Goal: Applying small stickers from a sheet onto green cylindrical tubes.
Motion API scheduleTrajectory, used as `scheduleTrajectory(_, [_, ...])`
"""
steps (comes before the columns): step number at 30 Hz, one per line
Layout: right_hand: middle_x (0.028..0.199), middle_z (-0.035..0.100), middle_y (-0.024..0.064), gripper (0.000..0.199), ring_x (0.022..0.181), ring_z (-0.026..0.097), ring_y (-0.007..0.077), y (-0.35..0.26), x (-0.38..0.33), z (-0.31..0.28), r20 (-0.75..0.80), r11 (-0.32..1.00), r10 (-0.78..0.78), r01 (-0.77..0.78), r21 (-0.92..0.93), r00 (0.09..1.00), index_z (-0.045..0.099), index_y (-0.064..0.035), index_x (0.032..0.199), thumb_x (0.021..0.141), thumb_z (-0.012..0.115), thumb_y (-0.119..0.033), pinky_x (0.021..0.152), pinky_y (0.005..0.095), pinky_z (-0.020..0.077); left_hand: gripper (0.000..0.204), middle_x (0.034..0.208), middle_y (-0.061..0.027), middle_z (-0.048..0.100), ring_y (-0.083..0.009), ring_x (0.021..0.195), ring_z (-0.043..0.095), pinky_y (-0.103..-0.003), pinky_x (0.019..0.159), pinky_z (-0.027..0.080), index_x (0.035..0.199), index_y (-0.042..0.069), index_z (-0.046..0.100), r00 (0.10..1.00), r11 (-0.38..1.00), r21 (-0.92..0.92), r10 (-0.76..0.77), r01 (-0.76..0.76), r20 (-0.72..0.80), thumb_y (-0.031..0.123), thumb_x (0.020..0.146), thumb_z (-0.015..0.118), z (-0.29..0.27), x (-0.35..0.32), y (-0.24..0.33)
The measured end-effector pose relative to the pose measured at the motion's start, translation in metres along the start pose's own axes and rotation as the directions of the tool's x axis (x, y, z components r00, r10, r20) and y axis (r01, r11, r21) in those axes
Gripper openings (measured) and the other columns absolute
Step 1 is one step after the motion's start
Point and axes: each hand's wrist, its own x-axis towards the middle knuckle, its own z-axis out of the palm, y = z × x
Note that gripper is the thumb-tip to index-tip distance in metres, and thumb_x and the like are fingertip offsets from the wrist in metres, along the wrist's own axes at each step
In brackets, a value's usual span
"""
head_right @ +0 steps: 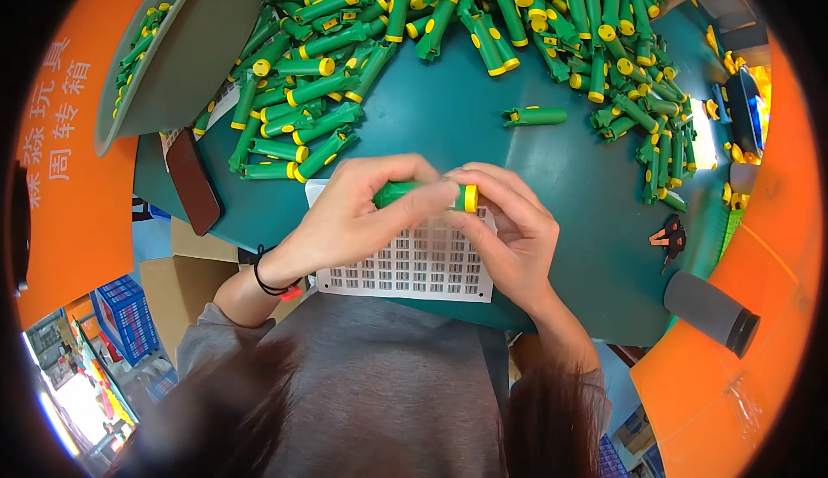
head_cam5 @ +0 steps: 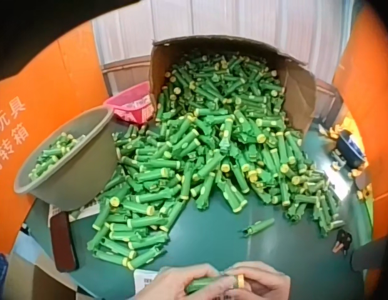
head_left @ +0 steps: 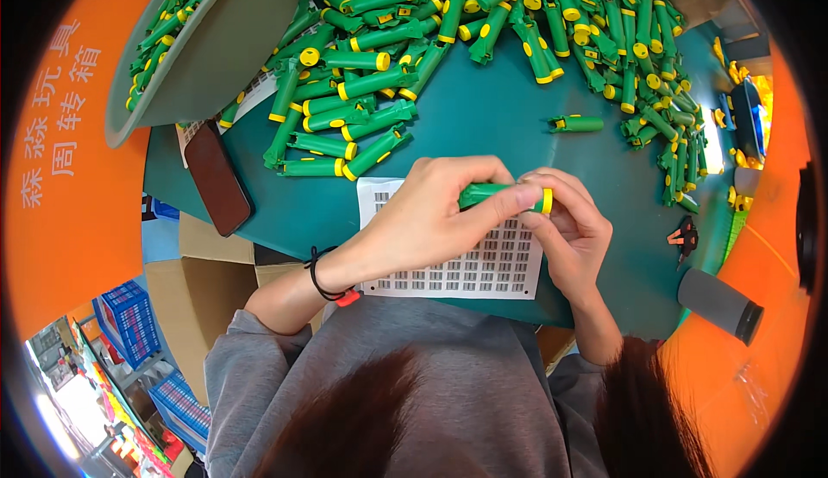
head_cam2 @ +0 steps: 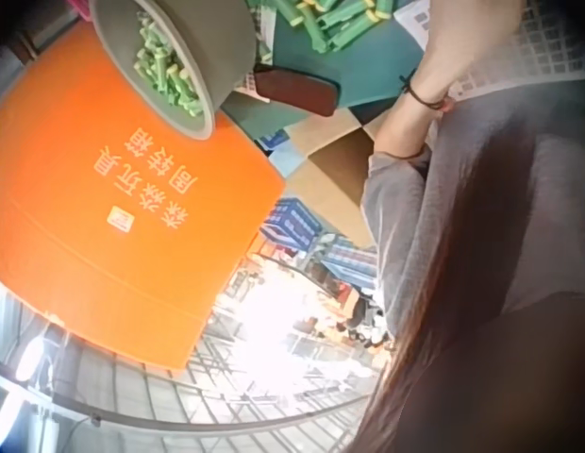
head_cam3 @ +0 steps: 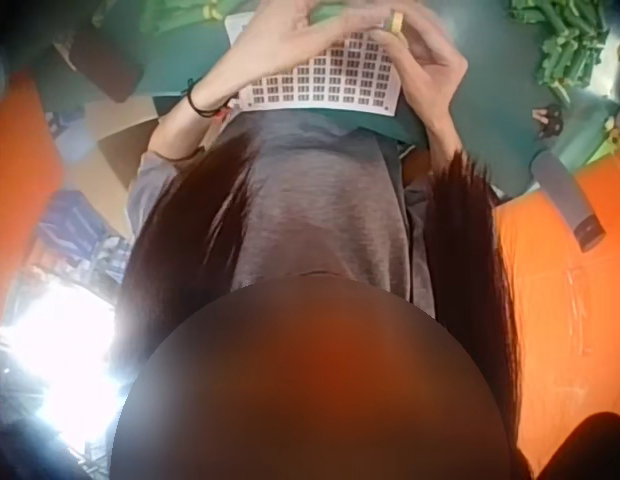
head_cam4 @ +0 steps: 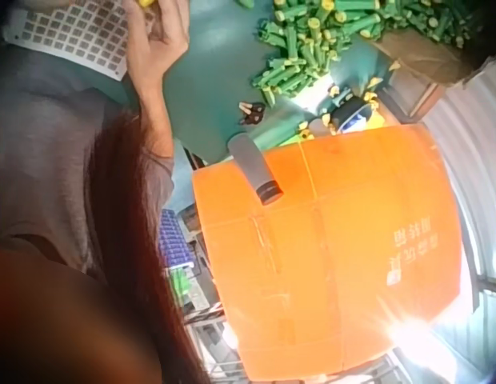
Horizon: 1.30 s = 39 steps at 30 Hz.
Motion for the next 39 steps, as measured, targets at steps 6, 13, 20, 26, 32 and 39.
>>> scheduleTrajectory(6, [0.127,0.057,0.0146,0.043,0.112,0.059,0.0202,0.008,0.001,-0.001,0.05,0.998,0.01,-0.007,-0.055,0.999,0.063,0.0059,0.127,0.084,0.071,0.009,0.097,0.0319,0.0487,0.019,0.076,0.0,0.068,-0.0041,0.067,0.059,-0.022,0.059,0.047,0.098,0.001,0.074,0.999,0.997,0.069,-0.018,0.015,0.038,0.018,0.097,0.068,-0.005,-0.001,-0.001])
scheduleTrajectory(13, [0.132,0.05,0.0084,0.044,0.108,0.055,0.0195,-0.012,0.017,-0.041,0.032,0.79,0.209,-0.149,-0.595,0.977,0.064,-0.002,0.119,0.077,0.078,-0.006,0.091,0.0297,0.0452,0.03,0.1,-0.0075,0.075,-0.0116,0.086,0.067,-0.027,0.078,0.05,0.111,0.004,0.075,0.341,0.815,0.579,0.545,0.0,-0.766,0.028,0.1,0.061,-0.129,-0.03,0.048])
scheduleTrajectory(20, [0.095,0.066,0.001,0.024,0.086,0.06,0.0104,0.001,0.016,-0.03,-0.029,0.719,0.363,-0.3,-0.627,0.931,0.066,-0.0015,0.103,0.083,0.078,-0.008,0.076,0.0261,0.0481,0.025,0.106,-0.0103,0.072,-0.0261,0.102,0.066,-0.037,0.084,0.052,0.11,0.008,0.073,0.33,0.384,0.914,0.852,0.134,-0.407,0.025,0.092,0.071,-0.148,-0.021,0.029])
scheduleTrajectory(26, [0.085,0.071,0.0035,0.012,0.076,0.065,0.006,0.01,0.009,-0.026,-0.039,0.82,0.566,-0.567,-0.082,0.824,0.066,0.0027,0.099,0.093,0.071,-0.007,0.068,0.0198,0.0513,0.033,0.102,-0.0041,0.066,-0.0223,0.09,0.063,-0.034,0.073,0.053,0.106,0.006,0.073,0.712,0.459,0.783,0.702,-0.42,-0.029,0.01,0.074,0.08,0.014,0.007,-0.056])
scheduleTrajectory(32, [0.088,0.072,0.0071,0.01,0.079,0.069,0.0084,0.013,0.006,-0.026,-0.012,0.77,0.636,-0.633,0.085,0.772,0.066,0.0024,0.098,0.093,0.071,-0.005,0.069,0.0207,0.0538,0.027,0.096,-0.0043,0.067,-0.022,0.084,0.064,-0.033,0.068,0.052,0.1,0.005,0.073,0.635,0.421,0.745,0.773,-0.517,0.004,0.006,0.074,0.077,0.014,0.006,-0.068])
scheduleTrajectory(39, [0.089,0.073,0.0075,0.01,0.078,0.069,0.0088,0.015,0.007,-0.025,-0.014,0.775,0.629,-0.627,0.082,0.777,0.066,0.0019,0.097,0.093,0.072,-0.005,0.07,0.0212,0.0545,0.028,0.099,-0.005,0.065,-0.0211,0.087,0.062,-0.032,0.068,0.051,0.101,0.003,0.071,0.66,0.503,0.683,0.75,-0.53,-0.04,0.008,0.073,0.073,0.016,0.011,-0.07])
